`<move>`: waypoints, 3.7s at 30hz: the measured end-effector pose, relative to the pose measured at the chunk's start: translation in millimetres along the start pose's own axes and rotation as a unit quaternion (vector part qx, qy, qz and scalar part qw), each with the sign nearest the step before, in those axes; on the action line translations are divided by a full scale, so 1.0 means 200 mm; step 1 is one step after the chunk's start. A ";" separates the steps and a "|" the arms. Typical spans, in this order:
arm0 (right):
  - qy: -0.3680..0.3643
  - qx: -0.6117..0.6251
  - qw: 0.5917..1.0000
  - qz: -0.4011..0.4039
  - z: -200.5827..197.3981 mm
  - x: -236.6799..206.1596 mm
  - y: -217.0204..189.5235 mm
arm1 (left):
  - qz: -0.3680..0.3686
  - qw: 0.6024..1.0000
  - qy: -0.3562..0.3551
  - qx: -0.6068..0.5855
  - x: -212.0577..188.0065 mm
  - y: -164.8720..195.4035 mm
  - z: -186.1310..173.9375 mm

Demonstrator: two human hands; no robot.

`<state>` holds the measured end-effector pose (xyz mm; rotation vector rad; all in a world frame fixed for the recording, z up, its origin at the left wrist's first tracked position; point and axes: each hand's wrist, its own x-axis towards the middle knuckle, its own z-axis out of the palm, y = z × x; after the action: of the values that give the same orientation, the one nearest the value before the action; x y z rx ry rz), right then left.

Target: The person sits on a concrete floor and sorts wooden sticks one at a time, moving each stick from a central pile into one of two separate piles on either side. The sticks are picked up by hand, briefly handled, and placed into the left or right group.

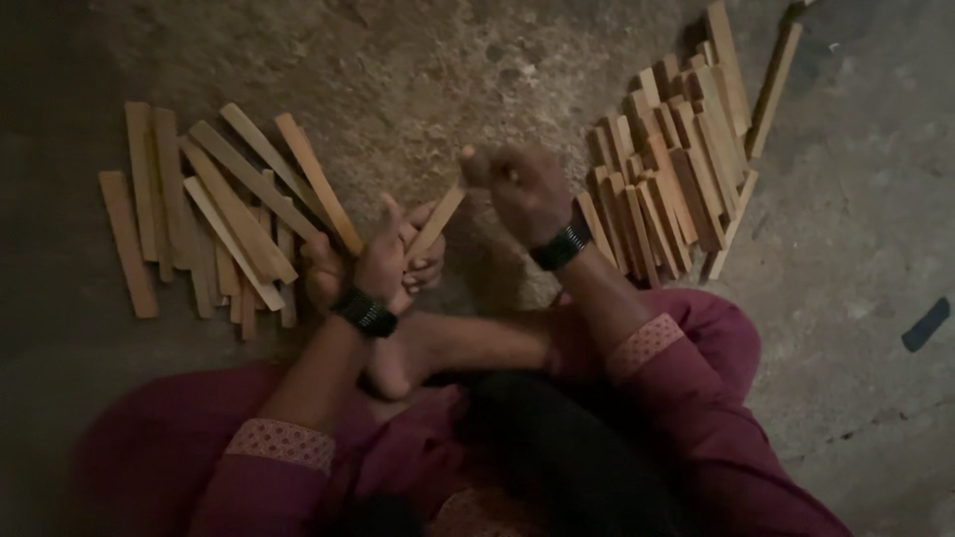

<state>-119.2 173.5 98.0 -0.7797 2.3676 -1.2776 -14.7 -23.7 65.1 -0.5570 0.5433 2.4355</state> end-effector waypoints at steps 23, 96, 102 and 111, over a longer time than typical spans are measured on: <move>0.194 -0.289 0.929 -0.127 0.01 0.00 0.15 | 0.031 0.980 0.081 0.178 0.08 -0.09 -0.11; 0.244 -0.286 0.912 -0.161 0.21 -1.02 -0.97 | 0.233 0.964 0.103 0.079 -0.72 -0.70 0.56; 0.296 -0.262 0.908 -0.136 0.12 -1.08 -0.99 | 0.217 0.968 0.081 0.094 -0.80 -0.69 0.71; 0.301 -0.194 0.915 -0.188 0.13 -1.12 -0.95 | 0.214 0.965 0.017 0.153 -0.96 -0.65 0.66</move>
<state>129.9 207.4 251.5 -1.1329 3.1516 -1.3528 172.6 54.0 238.6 -0.3808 1.1309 2.6627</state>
